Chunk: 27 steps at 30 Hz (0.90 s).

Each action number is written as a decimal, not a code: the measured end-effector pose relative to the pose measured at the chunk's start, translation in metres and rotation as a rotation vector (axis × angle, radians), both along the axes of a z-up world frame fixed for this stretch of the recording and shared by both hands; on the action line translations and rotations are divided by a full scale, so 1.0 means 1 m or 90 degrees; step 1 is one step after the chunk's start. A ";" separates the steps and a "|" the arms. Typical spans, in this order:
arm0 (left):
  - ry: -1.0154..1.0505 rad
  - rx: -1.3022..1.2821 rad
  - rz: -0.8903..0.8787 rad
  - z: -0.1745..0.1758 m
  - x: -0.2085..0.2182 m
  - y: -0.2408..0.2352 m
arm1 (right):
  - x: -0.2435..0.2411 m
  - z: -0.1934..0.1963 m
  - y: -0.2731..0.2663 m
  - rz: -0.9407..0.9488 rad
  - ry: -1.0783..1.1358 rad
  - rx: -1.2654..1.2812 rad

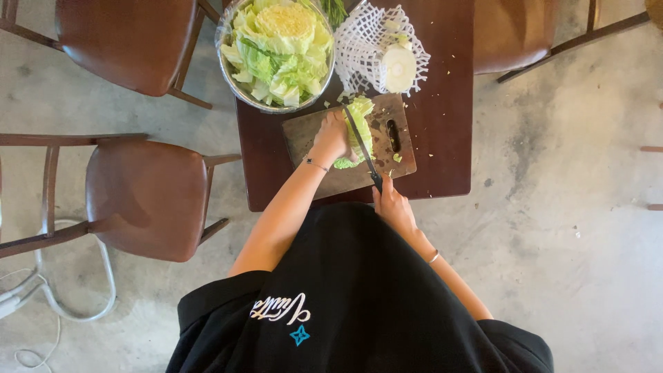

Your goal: Cutting a head of cabbage into slices on a wooden cutting board and placing them into a bowl.

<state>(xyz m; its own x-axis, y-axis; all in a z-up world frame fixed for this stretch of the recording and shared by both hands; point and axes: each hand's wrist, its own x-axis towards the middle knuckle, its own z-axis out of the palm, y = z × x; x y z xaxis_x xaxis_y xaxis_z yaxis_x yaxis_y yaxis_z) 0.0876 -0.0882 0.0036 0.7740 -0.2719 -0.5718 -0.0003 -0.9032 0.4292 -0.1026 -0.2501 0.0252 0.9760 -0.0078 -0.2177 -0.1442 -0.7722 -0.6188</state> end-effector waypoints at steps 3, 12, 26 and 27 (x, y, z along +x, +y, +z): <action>-0.023 0.037 0.013 0.024 -0.006 -0.009 | -0.006 -0.018 -0.001 -0.003 0.046 -0.059; 0.005 0.048 0.109 0.018 -0.005 -0.013 | -0.006 -0.034 -0.015 0.021 0.033 -0.060; -0.131 0.067 0.052 -0.095 -0.018 0.006 | 0.020 -0.021 0.033 0.050 0.111 -0.141; -0.140 0.072 0.060 -0.102 -0.017 0.007 | 0.023 -0.020 0.036 0.049 0.121 -0.167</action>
